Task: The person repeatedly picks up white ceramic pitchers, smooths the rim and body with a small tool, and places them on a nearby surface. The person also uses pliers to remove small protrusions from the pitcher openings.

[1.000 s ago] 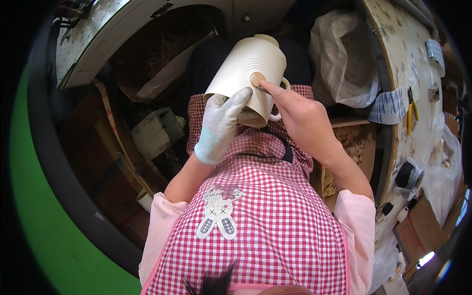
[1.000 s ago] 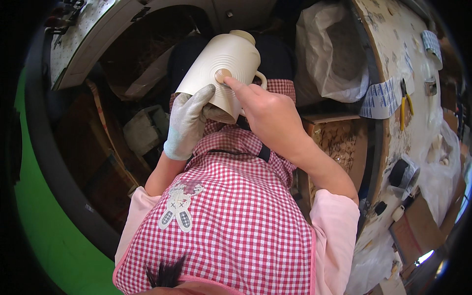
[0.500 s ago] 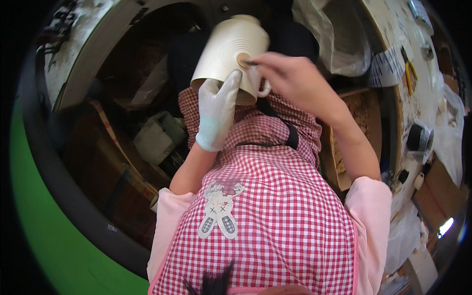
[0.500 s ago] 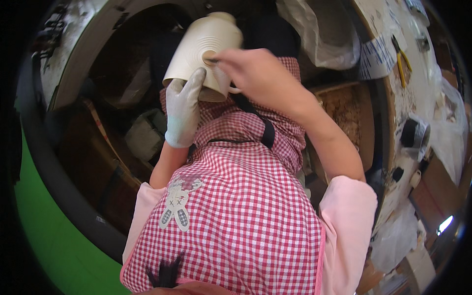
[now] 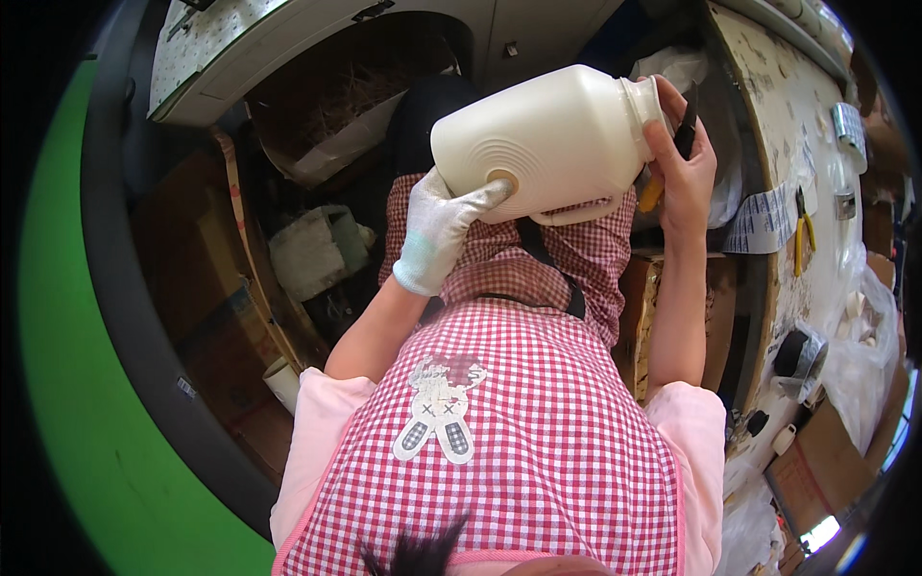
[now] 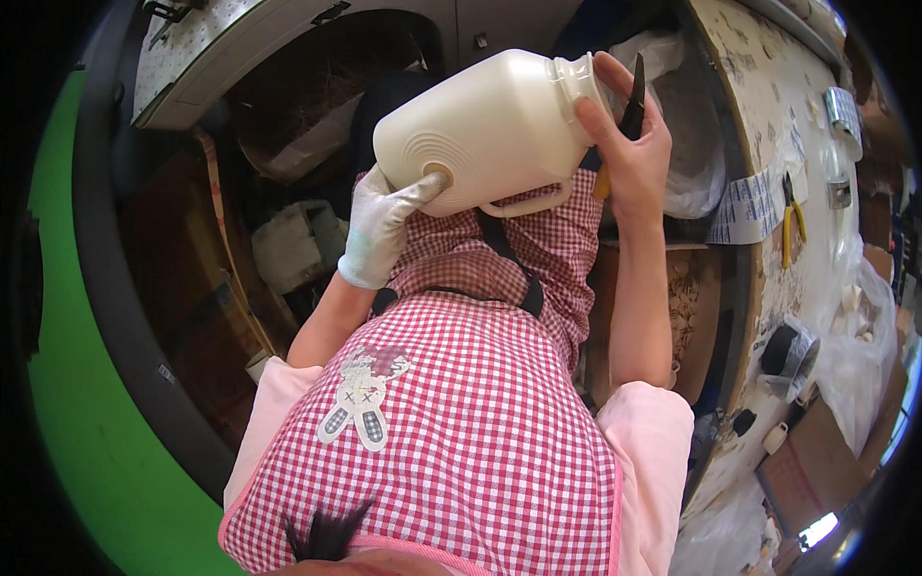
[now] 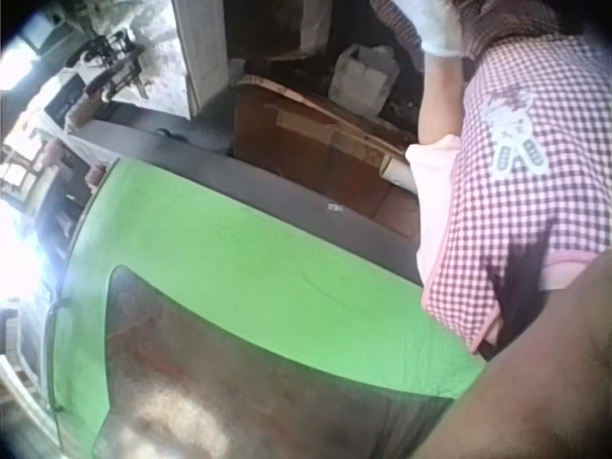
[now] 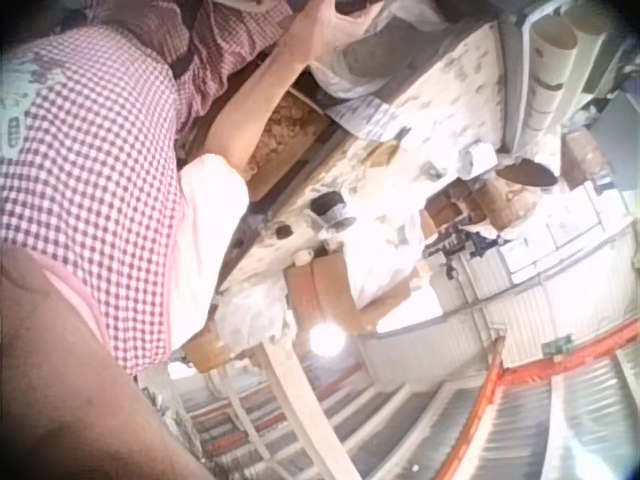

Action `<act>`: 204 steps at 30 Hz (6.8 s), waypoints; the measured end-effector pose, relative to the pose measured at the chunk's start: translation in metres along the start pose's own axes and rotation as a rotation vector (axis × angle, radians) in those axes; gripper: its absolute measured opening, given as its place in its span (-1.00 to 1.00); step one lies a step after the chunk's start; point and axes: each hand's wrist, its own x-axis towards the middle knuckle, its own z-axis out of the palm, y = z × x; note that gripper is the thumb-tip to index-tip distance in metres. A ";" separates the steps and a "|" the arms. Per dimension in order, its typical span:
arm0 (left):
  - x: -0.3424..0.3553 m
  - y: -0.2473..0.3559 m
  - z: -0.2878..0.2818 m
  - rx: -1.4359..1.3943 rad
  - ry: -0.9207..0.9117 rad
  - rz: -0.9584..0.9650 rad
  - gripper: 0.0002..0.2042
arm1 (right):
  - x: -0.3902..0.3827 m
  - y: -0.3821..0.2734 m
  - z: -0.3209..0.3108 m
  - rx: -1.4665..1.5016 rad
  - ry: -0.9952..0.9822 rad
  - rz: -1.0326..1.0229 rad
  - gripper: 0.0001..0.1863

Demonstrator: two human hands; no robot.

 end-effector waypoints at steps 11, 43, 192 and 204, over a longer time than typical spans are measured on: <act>0.051 0.018 -0.019 -0.057 0.049 0.291 -0.46 | 0.034 -0.038 -0.024 0.422 0.048 0.237 -0.26; 0.283 0.408 -0.348 1.017 0.669 0.695 -0.52 | 0.043 0.042 -0.007 -0.834 -0.038 -0.168 -0.75; -0.037 0.017 -0.028 1.168 0.306 1.155 -0.63 | -0.068 -0.053 0.078 -0.288 -0.535 0.148 -0.48; -0.064 0.071 -0.017 1.418 0.042 1.001 -0.67 | -0.045 -0.053 0.093 -0.161 -0.478 -0.177 -0.81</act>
